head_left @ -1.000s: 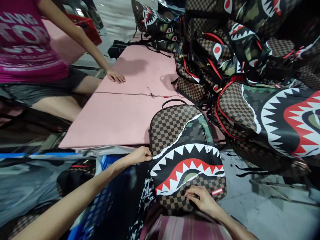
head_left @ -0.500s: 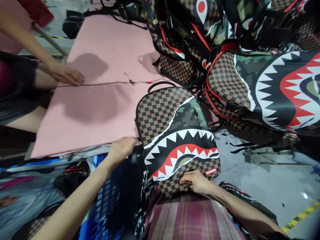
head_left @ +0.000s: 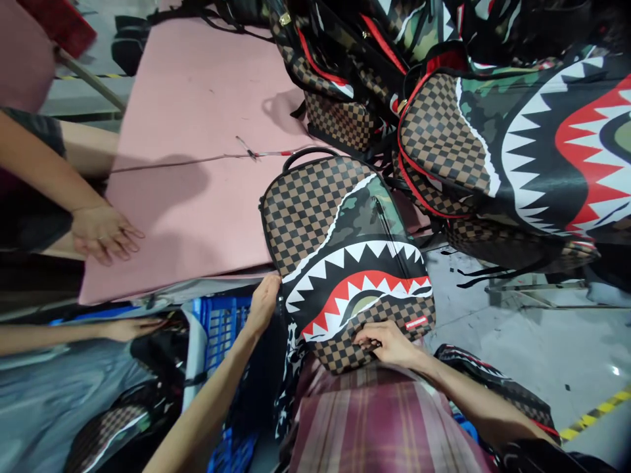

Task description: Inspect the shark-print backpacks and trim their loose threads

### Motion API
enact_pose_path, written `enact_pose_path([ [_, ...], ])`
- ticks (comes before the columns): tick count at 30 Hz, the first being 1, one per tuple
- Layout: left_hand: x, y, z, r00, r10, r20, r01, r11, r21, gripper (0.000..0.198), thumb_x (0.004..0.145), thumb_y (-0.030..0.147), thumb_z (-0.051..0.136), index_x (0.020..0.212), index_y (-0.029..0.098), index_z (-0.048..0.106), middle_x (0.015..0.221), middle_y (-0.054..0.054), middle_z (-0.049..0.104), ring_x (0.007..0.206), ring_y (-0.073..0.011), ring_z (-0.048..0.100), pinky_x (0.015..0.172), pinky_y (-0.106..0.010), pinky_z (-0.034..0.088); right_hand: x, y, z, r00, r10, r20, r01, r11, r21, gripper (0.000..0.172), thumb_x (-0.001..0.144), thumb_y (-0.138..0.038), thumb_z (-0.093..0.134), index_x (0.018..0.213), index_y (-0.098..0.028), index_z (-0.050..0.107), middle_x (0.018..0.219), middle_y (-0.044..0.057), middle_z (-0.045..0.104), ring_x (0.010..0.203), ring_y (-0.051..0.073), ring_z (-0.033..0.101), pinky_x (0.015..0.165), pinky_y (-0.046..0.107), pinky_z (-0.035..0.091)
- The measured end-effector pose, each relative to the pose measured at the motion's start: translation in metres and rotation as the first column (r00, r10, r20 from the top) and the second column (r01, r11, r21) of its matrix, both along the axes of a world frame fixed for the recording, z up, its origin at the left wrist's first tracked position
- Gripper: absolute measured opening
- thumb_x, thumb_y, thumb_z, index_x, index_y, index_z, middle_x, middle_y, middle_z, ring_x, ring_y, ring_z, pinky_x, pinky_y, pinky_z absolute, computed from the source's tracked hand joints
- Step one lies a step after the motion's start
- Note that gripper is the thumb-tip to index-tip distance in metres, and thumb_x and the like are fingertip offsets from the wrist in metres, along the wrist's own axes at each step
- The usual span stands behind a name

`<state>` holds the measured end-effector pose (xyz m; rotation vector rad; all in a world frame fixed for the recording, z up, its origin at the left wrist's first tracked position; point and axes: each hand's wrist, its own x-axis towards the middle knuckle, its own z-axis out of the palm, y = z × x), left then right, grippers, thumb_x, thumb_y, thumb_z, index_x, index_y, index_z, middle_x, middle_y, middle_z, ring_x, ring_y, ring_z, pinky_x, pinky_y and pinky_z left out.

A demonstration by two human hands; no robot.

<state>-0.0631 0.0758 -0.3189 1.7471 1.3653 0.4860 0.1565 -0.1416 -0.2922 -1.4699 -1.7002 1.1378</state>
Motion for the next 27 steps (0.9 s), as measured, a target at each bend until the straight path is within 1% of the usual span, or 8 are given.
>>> enact_pose_path([
  [4, -0.011, -0.019, -0.012, 0.997, -0.065, 0.038, 0.06, 0.991, 0.123, 0.024, 0.082, 0.035, 0.035, 0.069, 0.018, 0.045, 0.087, -0.003, 0.049, 0.086, -0.0148, 0.047, 0.08, -0.025, 0.039, 0.0, -0.004, 0.002, 1.0, -0.017, 0.001, 0.017, 0.999, 0.041, 0.044, 0.064, 0.003, 0.038, 0.092, -0.02, 0.065, 0.08, 0.0, 0.066, 0.072, 0.011, 0.06, 0.066, 0.021, 0.044],
  [8, -0.004, -0.011, 0.017, 0.992, -0.126, 0.002, 0.125, 0.986, 0.109, 0.028, 0.079, 0.039, 0.041, 0.061, 0.018, 0.043, 0.068, 0.001, 0.044, 0.066, -0.0121, 0.044, 0.065, -0.023, 0.037, 0.007, -0.011, 0.003, 0.978, -0.187, -0.089, 0.196, 0.973, 0.118, 0.033, 0.07, -0.002, 0.043, 0.088, -0.018, 0.065, 0.074, 0.0, 0.066, 0.065, 0.012, 0.059, 0.063, 0.021, 0.045],
  [14, 0.038, -0.006, 0.148, 0.986, -0.154, 0.07, 0.12, 0.929, 0.35, 0.037, 0.078, 0.044, 0.048, 0.053, 0.017, 0.043, 0.053, 0.005, 0.038, 0.052, -0.0085, 0.036, 0.051, -0.021, 0.029, 0.028, -0.003, 0.019, 0.782, -0.579, -0.229, 0.616, 0.773, 0.149, 0.016, 0.084, -0.025, 0.05, 0.085, -0.019, 0.065, 0.061, -0.002, 0.06, 0.057, 0.011, 0.055, 0.057, 0.023, 0.043],
  [17, 0.067, -0.005, 0.215, 0.993, -0.112, 0.044, 0.067, 0.819, 0.569, 0.042, 0.079, 0.046, 0.05, 0.05, 0.016, 0.043, 0.048, 0.005, 0.036, 0.048, -0.0072, 0.034, 0.051, -0.021, 0.028, 0.036, 0.006, 0.041, 0.708, -0.629, -0.32, 0.698, 0.692, 0.185, 0.014, 0.082, -0.029, 0.054, 0.084, -0.018, 0.064, 0.06, -0.002, 0.059, 0.056, 0.011, 0.054, 0.056, 0.023, 0.042],
  [19, 0.085, -0.009, 0.24, 0.995, -0.074, -0.062, 0.096, 0.727, 0.679, 0.041, 0.08, 0.044, 0.051, 0.051, 0.015, 0.048, 0.047, 0.004, 0.041, 0.048, -0.0078, 0.037, 0.052, -0.022, 0.029, 0.04, 0.013, 0.056, 0.68, -0.642, -0.356, 0.726, 0.658, 0.201, 0.015, 0.082, -0.03, 0.055, 0.084, -0.018, 0.064, 0.06, -0.001, 0.059, 0.056, 0.011, 0.054, 0.055, 0.023, 0.042],
  [23, 0.119, -0.03, 0.236, 0.947, -0.054, -0.315, 0.265, 0.687, 0.677, 0.036, 0.084, 0.042, 0.047, 0.066, 0.014, 0.06, 0.057, -0.003, 0.057, 0.054, -0.0132, 0.05, 0.056, -0.025, 0.034, 0.048, 0.027, 0.086, 0.65, -0.645, -0.402, 0.756, 0.601, 0.26, 0.014, 0.082, -0.029, 0.056, 0.085, -0.018, 0.063, 0.062, -0.001, 0.058, 0.056, 0.011, 0.053, 0.056, 0.024, 0.043],
  [25, 0.133, -0.045, 0.222, 0.892, -0.194, -0.408, 0.411, 0.727, 0.55, 0.037, 0.087, 0.041, 0.043, 0.07, 0.014, 0.062, 0.062, -0.005, 0.061, 0.059, -0.0163, 0.055, 0.057, -0.026, 0.036, 0.05, 0.033, 0.102, 0.695, -0.607, -0.386, 0.719, 0.593, 0.363, 0.013, 0.083, -0.027, 0.054, 0.082, -0.019, 0.064, 0.067, 0.0, 0.059, 0.062, 0.012, 0.056, 0.06, 0.025, 0.044],
  [27, 0.142, -0.058, 0.211, 0.784, -0.457, -0.419, 0.61, 0.693, 0.385, 0.036, 0.088, 0.035, 0.041, 0.068, 0.015, 0.062, 0.065, -0.005, 0.063, 0.062, -0.0168, 0.058, 0.058, -0.026, 0.038, 0.051, 0.039, 0.117, 0.79, -0.537, -0.298, 0.609, 0.623, 0.491, 0.013, 0.084, -0.026, 0.053, 0.081, -0.02, 0.064, 0.079, 0.003, 0.061, 0.074, 0.015, 0.058, 0.068, 0.027, 0.046],
])
